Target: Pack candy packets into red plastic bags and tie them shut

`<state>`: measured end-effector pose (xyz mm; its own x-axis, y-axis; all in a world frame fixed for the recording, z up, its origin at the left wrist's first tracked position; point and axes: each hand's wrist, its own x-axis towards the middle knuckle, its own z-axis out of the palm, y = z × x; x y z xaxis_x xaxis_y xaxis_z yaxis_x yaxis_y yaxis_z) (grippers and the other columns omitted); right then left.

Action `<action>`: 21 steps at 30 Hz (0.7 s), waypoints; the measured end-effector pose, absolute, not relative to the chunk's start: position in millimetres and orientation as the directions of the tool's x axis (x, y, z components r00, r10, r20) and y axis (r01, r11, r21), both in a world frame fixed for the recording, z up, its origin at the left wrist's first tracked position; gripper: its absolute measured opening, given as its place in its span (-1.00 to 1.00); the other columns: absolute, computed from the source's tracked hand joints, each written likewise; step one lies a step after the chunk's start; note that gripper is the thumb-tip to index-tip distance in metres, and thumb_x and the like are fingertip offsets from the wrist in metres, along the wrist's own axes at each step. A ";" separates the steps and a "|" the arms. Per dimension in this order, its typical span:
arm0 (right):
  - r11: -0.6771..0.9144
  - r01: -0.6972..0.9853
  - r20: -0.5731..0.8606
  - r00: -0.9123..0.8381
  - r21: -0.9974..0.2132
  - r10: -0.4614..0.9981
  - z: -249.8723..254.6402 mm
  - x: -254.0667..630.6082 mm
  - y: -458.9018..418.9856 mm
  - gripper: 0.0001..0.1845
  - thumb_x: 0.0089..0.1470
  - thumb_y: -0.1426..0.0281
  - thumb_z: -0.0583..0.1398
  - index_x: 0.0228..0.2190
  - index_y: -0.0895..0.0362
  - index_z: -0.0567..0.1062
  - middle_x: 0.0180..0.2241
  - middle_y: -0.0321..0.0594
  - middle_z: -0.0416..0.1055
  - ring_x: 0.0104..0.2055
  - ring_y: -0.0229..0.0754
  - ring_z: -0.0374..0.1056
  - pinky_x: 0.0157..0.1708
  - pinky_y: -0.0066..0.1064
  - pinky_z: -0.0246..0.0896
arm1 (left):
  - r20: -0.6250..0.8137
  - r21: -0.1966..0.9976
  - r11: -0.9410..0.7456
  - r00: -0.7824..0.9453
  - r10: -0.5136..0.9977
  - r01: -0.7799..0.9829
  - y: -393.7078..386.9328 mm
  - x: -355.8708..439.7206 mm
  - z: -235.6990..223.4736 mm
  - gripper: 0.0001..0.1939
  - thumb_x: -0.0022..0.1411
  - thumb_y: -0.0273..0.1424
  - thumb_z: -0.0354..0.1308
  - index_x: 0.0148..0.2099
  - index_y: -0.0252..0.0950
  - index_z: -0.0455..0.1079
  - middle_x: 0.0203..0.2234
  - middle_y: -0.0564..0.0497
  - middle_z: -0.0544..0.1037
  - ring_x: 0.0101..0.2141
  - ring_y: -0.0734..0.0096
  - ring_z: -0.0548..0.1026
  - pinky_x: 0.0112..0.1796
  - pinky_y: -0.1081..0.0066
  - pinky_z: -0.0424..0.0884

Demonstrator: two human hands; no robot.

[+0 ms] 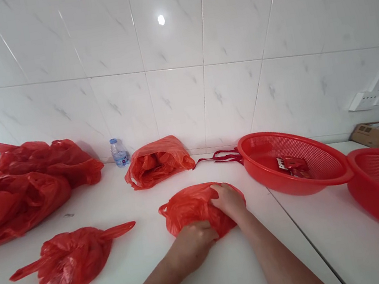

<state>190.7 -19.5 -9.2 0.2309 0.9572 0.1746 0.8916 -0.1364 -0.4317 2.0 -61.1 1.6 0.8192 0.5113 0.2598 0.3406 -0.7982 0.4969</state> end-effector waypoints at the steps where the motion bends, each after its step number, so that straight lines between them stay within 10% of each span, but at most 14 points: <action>1: -0.141 0.898 0.179 0.233 -0.417 0.956 -9.7 191.6 -19.2 -0.59 -0.04 0.27 0.16 -0.08 -0.03 0.43 -0.15 -0.19 0.38 -0.21 -0.15 0.33 -0.30 -0.39 0.09 | 0.257 0.476 -0.820 0.841 0.475 0.318 -64.6 3.3 0.6 -0.74 0.19 -0.55 -0.06 -0.39 -0.23 0.42 -0.50 0.00 0.42 -0.47 0.36 0.34 -0.49 0.40 0.19; 11: -0.165 0.933 0.260 0.254 -0.318 0.932 -4.3 186.7 -20.9 -0.73 0.02 0.33 0.10 -0.19 0.04 0.44 -0.22 -0.21 0.44 -0.21 -0.17 0.35 -0.25 -0.40 0.15 | 0.289 0.330 -0.858 0.823 0.489 0.394 -65.9 5.5 8.2 -0.81 0.25 -0.34 0.01 -0.37 -0.24 0.39 -0.39 -0.03 0.45 -0.36 0.30 0.41 -0.37 0.34 0.32; 16: -0.118 0.925 0.499 0.299 -0.361 0.814 -2.6 181.1 -22.8 -0.70 0.04 0.50 0.02 -0.17 0.06 0.39 -0.25 -0.24 0.40 -0.27 -0.22 0.34 -0.29 -0.44 0.20 | 0.416 0.296 -0.827 0.715 0.562 0.478 -45.6 -0.3 -10.8 -0.64 0.20 -0.10 0.04 -0.04 -0.13 0.42 0.06 -0.07 0.37 0.02 0.03 0.33 -0.03 0.12 0.31; 21: -0.051 0.948 0.745 0.278 -0.313 0.606 -1.6 191.6 -33.2 -0.57 0.01 0.57 0.03 -0.06 0.13 0.35 -0.04 -0.05 0.27 0.00 -0.12 0.22 -0.05 -0.30 0.18 | 0.255 0.286 -0.742 0.698 0.669 0.606 -27.9 -4.5 -37.0 -0.43 0.17 0.00 -0.02 0.14 -0.15 0.33 0.15 -0.12 0.31 0.15 -0.03 0.21 0.09 -0.01 0.16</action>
